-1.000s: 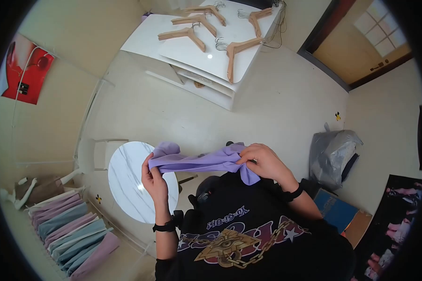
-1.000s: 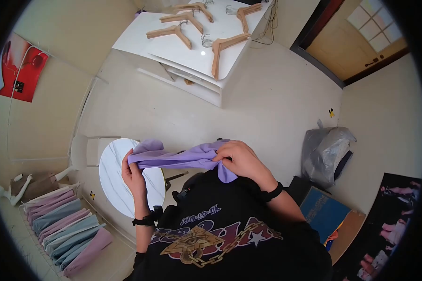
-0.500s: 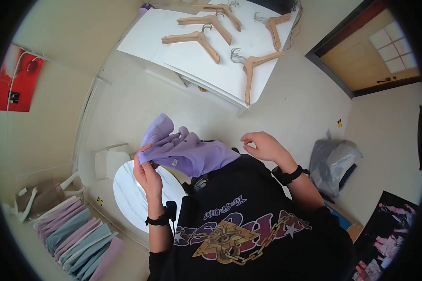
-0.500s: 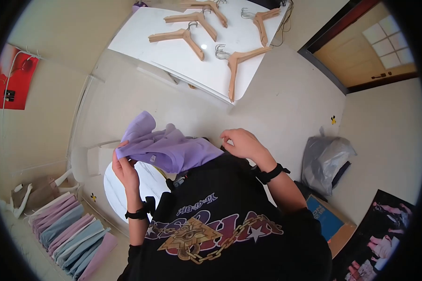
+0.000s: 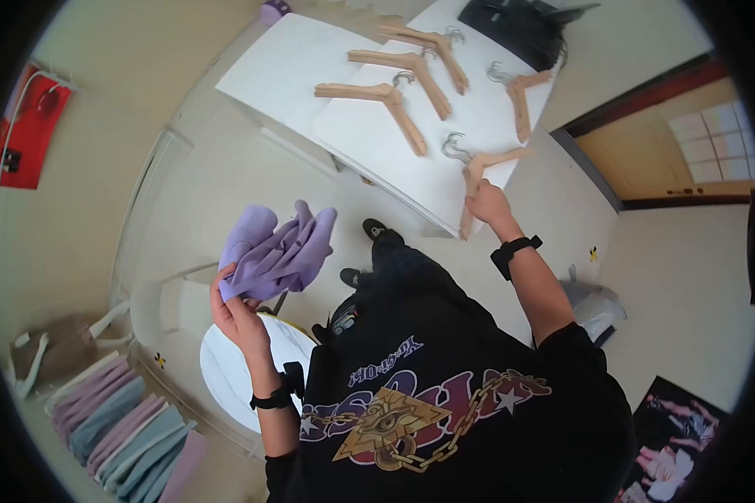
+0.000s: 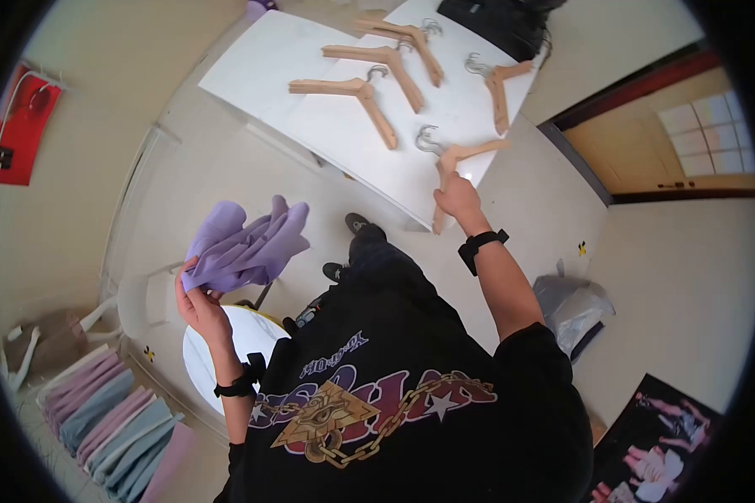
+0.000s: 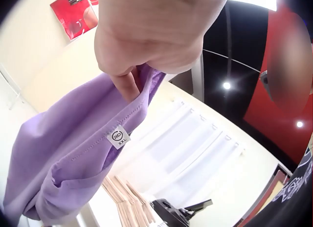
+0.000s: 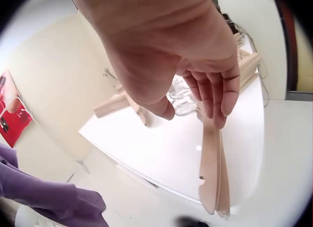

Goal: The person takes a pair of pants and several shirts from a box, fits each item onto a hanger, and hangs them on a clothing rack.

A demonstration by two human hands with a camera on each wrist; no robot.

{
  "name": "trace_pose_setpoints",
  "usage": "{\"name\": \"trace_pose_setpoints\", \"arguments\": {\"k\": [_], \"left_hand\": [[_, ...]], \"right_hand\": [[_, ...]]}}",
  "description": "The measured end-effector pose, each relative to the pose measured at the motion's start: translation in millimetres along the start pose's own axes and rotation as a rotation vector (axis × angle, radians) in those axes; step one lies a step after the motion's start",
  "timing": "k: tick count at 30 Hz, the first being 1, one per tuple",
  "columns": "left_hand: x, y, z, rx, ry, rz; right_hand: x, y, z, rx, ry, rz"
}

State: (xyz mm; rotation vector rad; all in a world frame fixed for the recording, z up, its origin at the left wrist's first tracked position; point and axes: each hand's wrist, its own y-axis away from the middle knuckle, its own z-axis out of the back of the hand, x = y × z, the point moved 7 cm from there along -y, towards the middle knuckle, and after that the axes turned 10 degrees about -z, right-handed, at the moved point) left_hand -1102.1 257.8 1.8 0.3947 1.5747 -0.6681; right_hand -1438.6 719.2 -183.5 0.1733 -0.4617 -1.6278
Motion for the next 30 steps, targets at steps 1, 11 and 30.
{"name": "trace_pose_setpoints", "arguments": {"k": [1,11,30], "left_hand": [[-2,-3,3,-0.047,-0.037,-0.004],[-44,-43,14,-0.302,-0.097,-0.157],[-22,-90,29,-0.253,-0.483,-0.063]], "right_hand": [[1,-20,-11,-0.014,0.029,-0.008],[-22,-91,-44,-0.026,-0.001,-0.196],[41,-16,117,-0.38,-0.896,0.395]]}}
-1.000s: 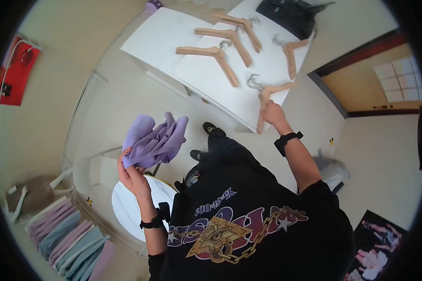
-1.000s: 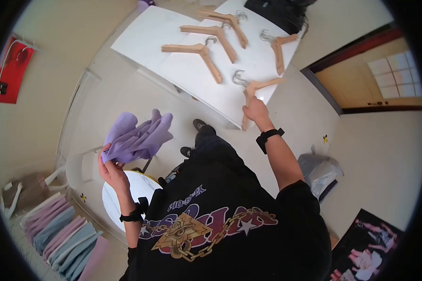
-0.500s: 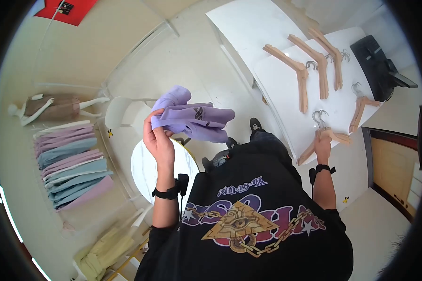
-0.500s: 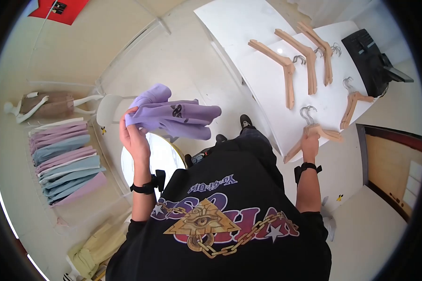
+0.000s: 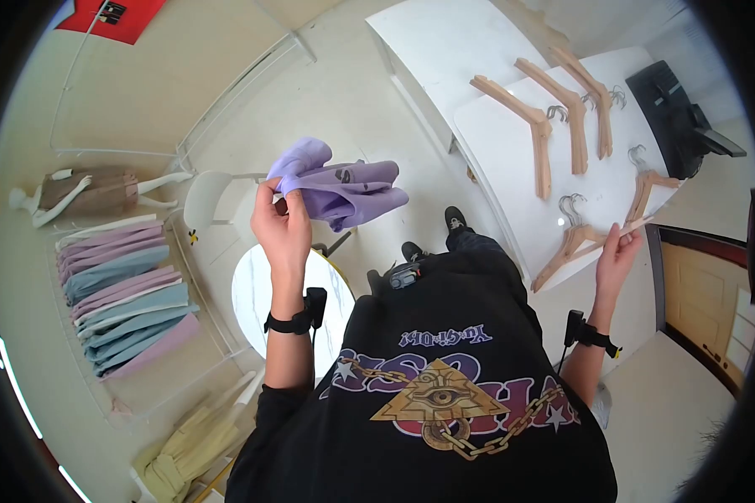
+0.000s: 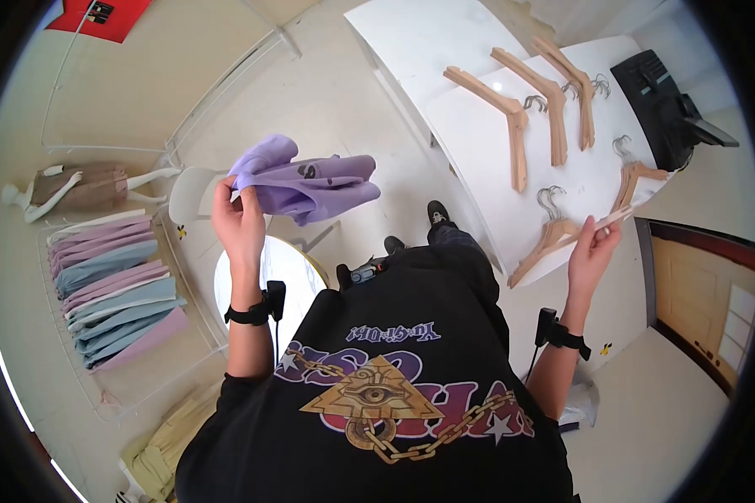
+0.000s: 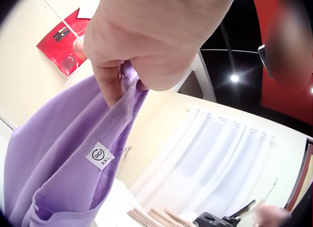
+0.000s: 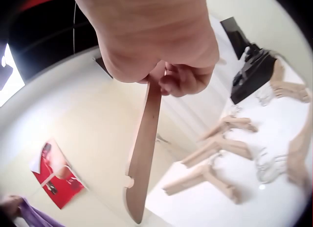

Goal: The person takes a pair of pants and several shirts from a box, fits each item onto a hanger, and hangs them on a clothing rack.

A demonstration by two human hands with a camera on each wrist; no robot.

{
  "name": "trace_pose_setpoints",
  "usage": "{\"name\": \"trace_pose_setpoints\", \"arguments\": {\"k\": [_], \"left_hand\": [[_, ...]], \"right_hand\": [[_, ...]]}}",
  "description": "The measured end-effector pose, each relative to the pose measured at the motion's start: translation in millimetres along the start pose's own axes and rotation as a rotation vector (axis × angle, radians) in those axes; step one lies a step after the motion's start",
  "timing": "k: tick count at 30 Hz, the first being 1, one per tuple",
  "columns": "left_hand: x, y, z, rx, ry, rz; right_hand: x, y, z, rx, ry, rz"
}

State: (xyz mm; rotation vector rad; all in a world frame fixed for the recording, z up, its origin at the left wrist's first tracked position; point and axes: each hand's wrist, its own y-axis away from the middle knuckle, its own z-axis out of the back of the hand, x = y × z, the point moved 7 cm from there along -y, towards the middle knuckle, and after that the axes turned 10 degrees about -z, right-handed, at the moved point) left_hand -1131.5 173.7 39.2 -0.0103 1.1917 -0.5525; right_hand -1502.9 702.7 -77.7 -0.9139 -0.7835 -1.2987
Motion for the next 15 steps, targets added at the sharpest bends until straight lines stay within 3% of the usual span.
{"name": "trace_pose_setpoints", "arguments": {"k": [1,3,5,8,11,15], "left_hand": [[-8,-3,0,0.031,-0.083,-0.024],[-17,-4,1,0.056,-0.164,-0.049],[-25,-4,1,0.103,-0.243,-0.096],[-29,-1,0,0.136,-0.134,0.043],[-26,6,-3,0.155,0.0,0.071],[-41,12,0,0.098,0.076,0.082]], "right_hand": [[23,-3,-2,0.0,0.0,0.0],[61,-2,-25,0.241,-0.375,-0.257],[117,9,-67,0.384,-0.559,-0.342],[177,41,-135,0.762,-0.696,-0.286],[223,87,-197,1.059,-0.872,-0.289],[268,142,-249,1.225,-0.853,-0.186]]}}
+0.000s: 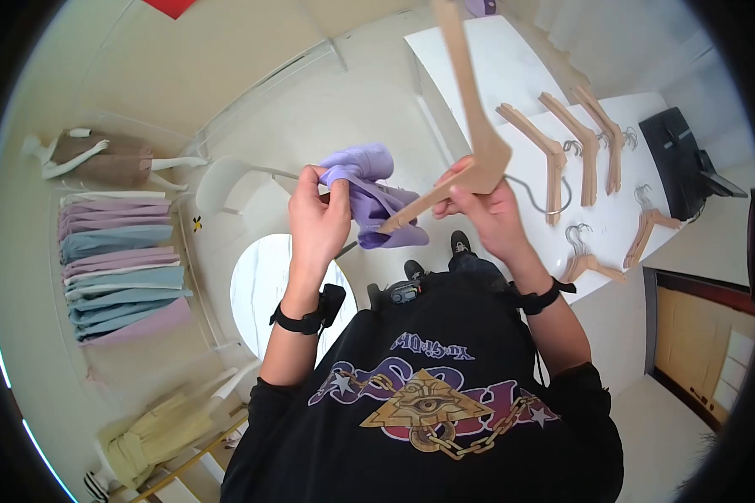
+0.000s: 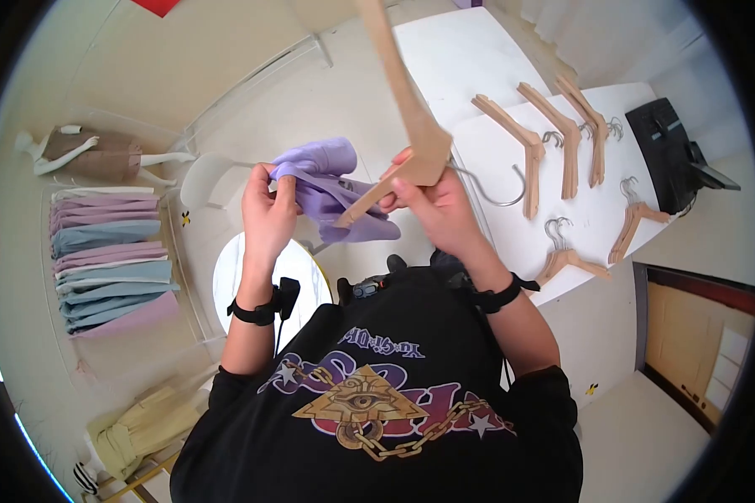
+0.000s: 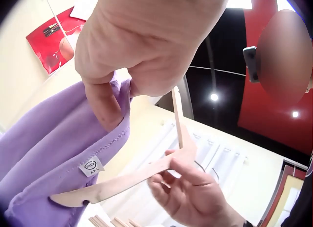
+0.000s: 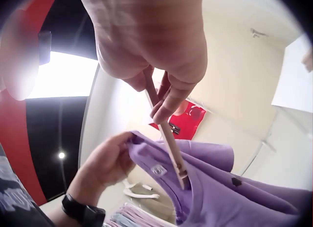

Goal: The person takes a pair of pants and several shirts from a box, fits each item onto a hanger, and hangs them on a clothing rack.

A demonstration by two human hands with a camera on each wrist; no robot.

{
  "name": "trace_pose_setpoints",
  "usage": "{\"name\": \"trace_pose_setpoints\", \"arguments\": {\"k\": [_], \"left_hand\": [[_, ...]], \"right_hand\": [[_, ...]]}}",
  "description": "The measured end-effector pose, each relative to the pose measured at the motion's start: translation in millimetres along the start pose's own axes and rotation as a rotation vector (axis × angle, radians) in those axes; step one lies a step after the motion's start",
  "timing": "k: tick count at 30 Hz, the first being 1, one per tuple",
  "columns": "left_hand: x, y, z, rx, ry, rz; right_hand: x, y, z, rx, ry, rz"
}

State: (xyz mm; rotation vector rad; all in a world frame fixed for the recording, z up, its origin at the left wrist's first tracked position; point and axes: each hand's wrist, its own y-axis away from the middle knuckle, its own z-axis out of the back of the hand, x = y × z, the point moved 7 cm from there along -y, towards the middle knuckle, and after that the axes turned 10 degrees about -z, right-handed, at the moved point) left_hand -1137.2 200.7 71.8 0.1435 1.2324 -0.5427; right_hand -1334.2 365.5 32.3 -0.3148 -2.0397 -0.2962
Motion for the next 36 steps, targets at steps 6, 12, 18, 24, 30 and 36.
{"name": "trace_pose_setpoints", "arguments": {"k": [6,12,18,24,30,36], "left_hand": [[-4,8,6,-0.017,0.051,0.021],[11,8,11,-0.074,0.247,0.143],[22,7,17,-0.12,0.256,0.189],[22,7,22,-0.063,-0.198,0.109],[13,10,20,-0.086,-0.472,0.106],[28,17,29,-0.205,-0.484,0.235]], "right_hand": [[-33,-7,-12,-0.034,0.408,0.025],[-59,6,17,-0.078,0.778,0.144],[-56,14,46,-0.038,0.927,-0.034],[-68,19,62,0.045,1.043,-0.246],[-65,12,69,0.118,1.113,-0.085],[-56,-2,85,0.128,1.005,-0.114]]}}
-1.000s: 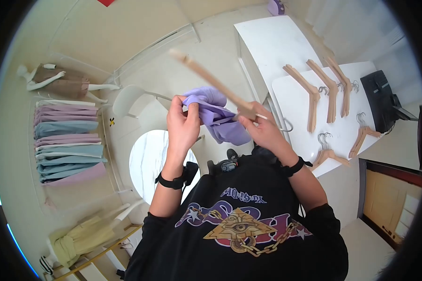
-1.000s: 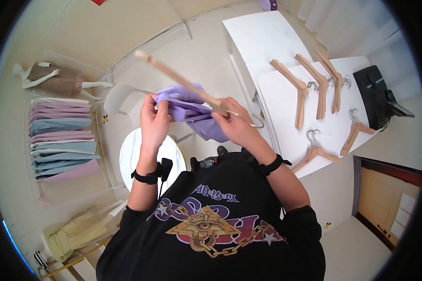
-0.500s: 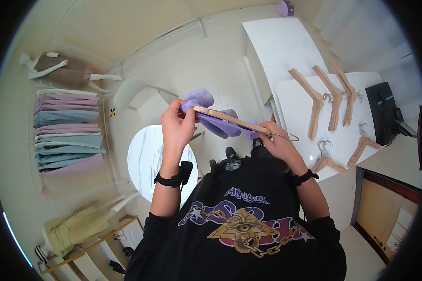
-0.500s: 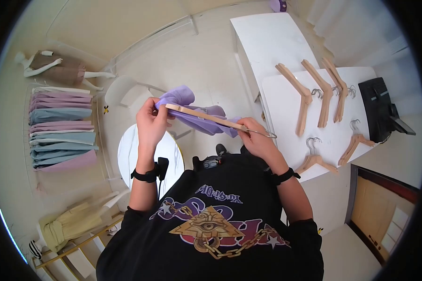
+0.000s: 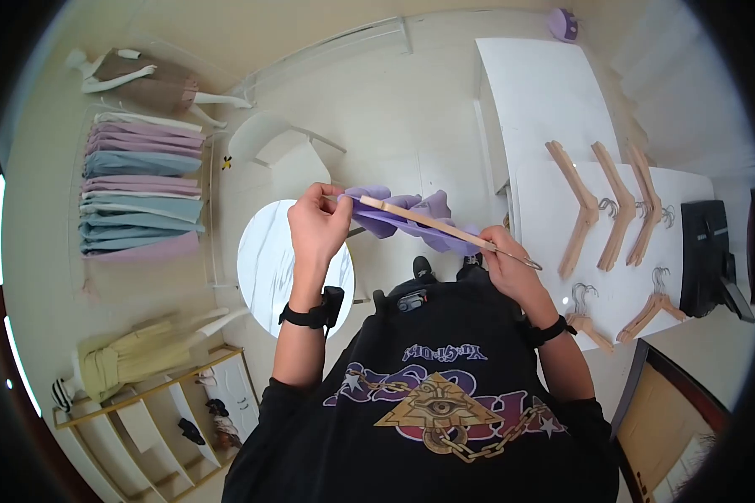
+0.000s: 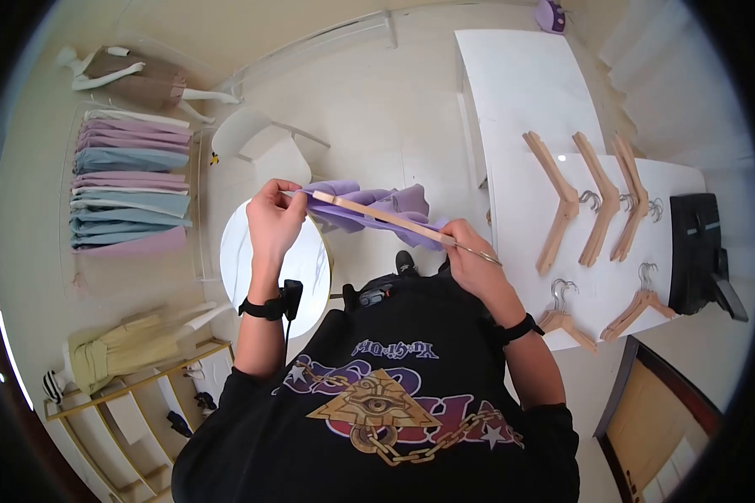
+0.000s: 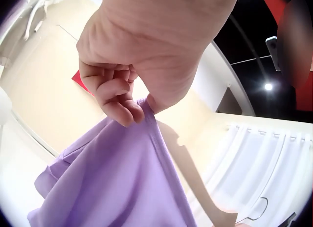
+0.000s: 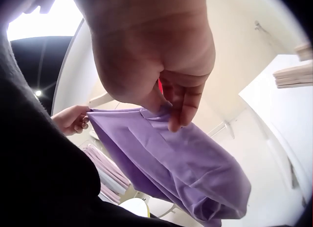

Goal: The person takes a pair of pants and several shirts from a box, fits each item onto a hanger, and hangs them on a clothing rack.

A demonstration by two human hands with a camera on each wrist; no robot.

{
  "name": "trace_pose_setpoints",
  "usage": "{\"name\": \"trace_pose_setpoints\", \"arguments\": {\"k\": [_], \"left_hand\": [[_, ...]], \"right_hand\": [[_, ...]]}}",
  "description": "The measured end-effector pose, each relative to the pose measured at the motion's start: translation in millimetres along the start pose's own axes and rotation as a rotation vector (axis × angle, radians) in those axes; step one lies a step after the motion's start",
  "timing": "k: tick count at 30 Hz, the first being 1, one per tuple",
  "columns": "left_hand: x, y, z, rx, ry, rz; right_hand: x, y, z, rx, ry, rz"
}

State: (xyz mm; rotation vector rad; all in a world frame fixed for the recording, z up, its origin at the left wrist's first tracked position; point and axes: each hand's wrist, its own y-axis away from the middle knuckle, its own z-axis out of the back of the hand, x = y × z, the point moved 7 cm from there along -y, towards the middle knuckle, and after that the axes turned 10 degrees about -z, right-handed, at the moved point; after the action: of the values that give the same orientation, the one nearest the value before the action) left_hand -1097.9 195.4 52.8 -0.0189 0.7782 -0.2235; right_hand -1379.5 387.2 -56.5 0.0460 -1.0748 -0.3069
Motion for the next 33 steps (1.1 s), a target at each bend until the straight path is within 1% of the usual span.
{"name": "trace_pose_setpoints", "arguments": {"k": [2,7,9,10,12,13,14,15,16,17,18,19,22,24,26,27,28,30,31,32,33], "left_hand": [[3,5,-1,-0.001,0.044,0.042],[10,16,-2,-0.001,-0.017,0.108],[9,20,-8,0.042,-0.002,0.118],[10,18,-8,0.04,0.003,0.131],[20,12,-24,0.225,0.197,0.255],[30,6,-28,0.23,0.221,0.232],[37,-1,-28,0.227,0.233,0.237],[45,-9,-29,0.225,0.316,0.27],[53,-18,-30,0.223,0.402,0.297],[60,-27,-31,0.222,0.421,0.294],[68,-36,-32,0.204,0.509,0.311],[75,-46,-31,0.181,0.599,0.326],[90,-80,-13,0.13,0.745,0.305],[103,-106,-11,0.161,0.775,0.285],[87,-121,-21,0.243,0.899,0.097],[63,-123,-21,0.308,0.933,0.042],[65,-127,-19,0.306,0.946,0.045],[65,-141,1,0.157,0.847,-0.151],[89,-150,7,0.065,0.895,-0.032],[104,-157,10,0.069,0.897,-0.031],[120,-166,24,-0.075,0.727,-0.059]], "right_hand": [[0,-6,0,0.044,0.013,0.027],[2,-23,-12,0.112,0.098,0.102],[2,-35,-22,0.141,0.304,0.137],[5,-40,-24,0.154,0.312,0.136],[26,-54,-27,0.162,0.218,0.264],[32,-63,-28,0.169,0.23,0.265],[37,-72,-31,0.207,0.148,0.228],[42,-82,-34,0.24,0.068,0.192],[45,-90,-41,0.238,0.085,0.193],[46,-99,-44,0.161,0.052,0.178],[51,-107,-45,0.084,0.021,0.166],[61,-114,-49,0.057,0.03,0.147],[80,-144,-60,0.003,0.16,0.161],[98,-168,-62,-0.005,0.177,0.181],[118,-186,-66,0.069,-0.033,0.16],[124,-194,-65,0.05,-0.081,0.123],[129,-201,-64,0.052,-0.068,0.12],[134,-217,-53,0.01,-0.205,0.054],[137,-226,-47,0.034,-0.218,0.063],[139,-232,-42,0.031,-0.217,0.06],[137,-239,-38,0.05,-0.254,0.026]]}}
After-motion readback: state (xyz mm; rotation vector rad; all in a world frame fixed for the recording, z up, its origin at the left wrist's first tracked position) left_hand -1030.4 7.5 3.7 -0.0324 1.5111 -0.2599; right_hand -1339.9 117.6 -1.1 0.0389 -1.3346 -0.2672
